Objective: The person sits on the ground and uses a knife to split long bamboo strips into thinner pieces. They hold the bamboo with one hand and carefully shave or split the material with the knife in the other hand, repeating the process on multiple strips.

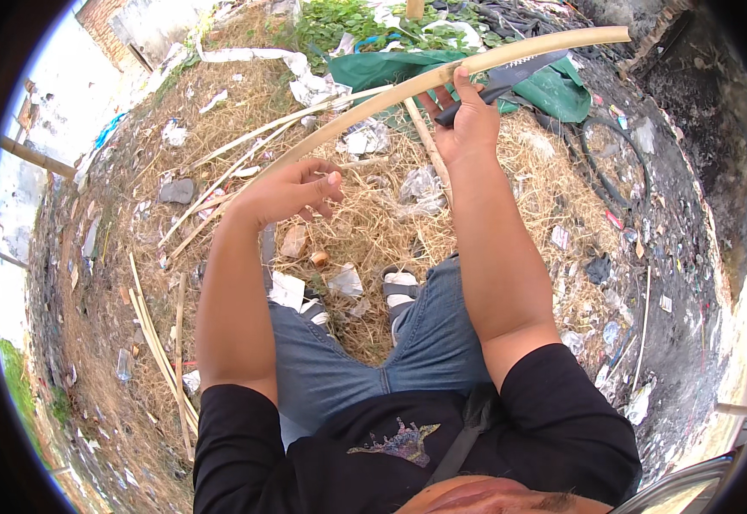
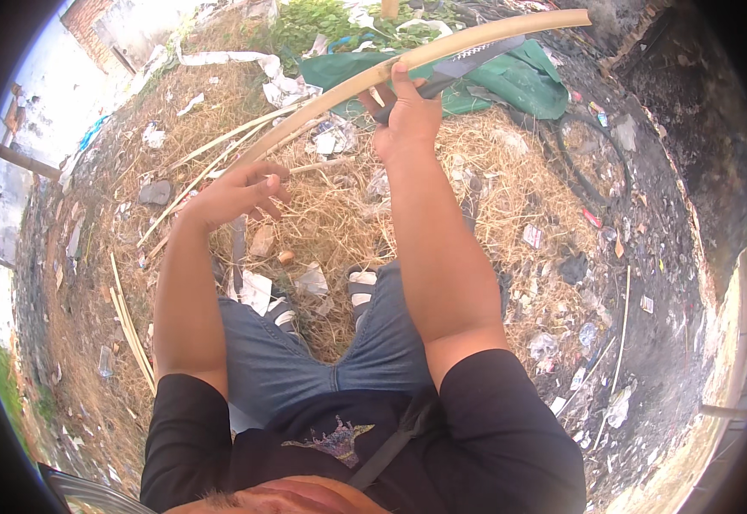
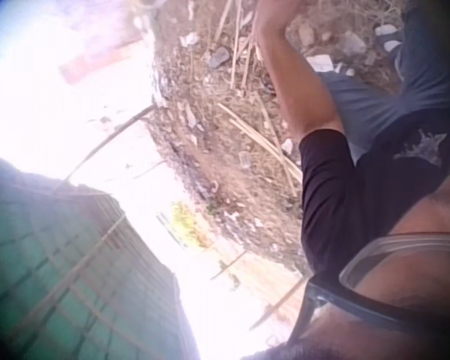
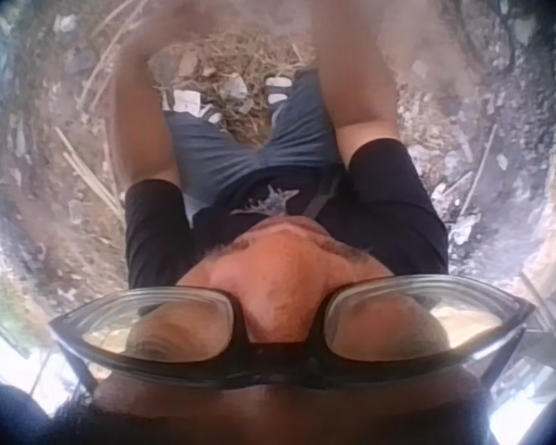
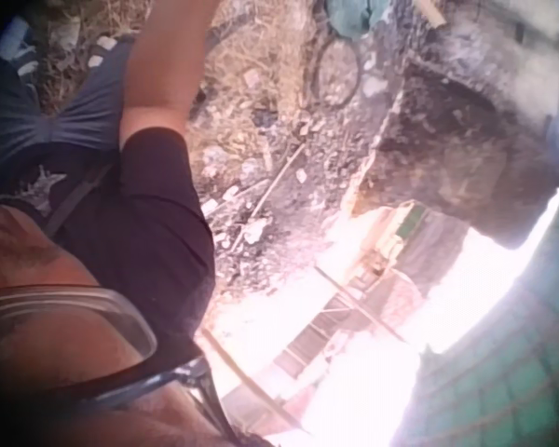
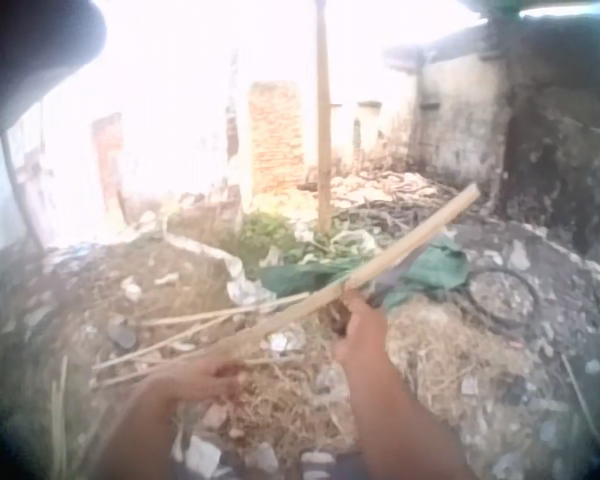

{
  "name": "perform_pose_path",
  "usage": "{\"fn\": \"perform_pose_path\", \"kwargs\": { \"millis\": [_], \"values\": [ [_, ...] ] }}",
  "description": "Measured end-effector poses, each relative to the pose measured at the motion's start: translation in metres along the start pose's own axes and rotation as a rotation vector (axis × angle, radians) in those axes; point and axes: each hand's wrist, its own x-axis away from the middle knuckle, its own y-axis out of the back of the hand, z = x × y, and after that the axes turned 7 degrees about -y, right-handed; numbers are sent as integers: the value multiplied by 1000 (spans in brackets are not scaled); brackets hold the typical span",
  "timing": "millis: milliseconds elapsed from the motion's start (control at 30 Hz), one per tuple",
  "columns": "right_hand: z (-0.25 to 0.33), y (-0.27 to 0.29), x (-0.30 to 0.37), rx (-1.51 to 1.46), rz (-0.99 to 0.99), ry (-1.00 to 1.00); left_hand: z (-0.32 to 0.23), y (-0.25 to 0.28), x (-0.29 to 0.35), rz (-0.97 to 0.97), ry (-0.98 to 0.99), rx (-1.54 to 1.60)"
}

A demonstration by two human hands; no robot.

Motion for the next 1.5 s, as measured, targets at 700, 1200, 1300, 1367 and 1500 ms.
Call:
{"fn": "perform_pose_path", "kwargs": {
  "millis": [700, 1200, 1300, 1367, 1500],
  "values": [
    [-35, 16, -7, 52, -128, -321, -5, 37, 7, -1202, -1026, 884],
    [-92, 28, 1, 391, -138, -463, 23, 90, 94, -1455, -997, 814],
    [-97, 26, 8, 379, -22, -458, 31, 83, 64, -1335, -911, 825],
    [-100, 18, 23, 441, 8, -451, 36, 78, 54, -1230, -916, 838],
    [-109, 17, 31, 512, 49, -473, 38, 69, 49, -1131, -893, 840]
  ]
}}
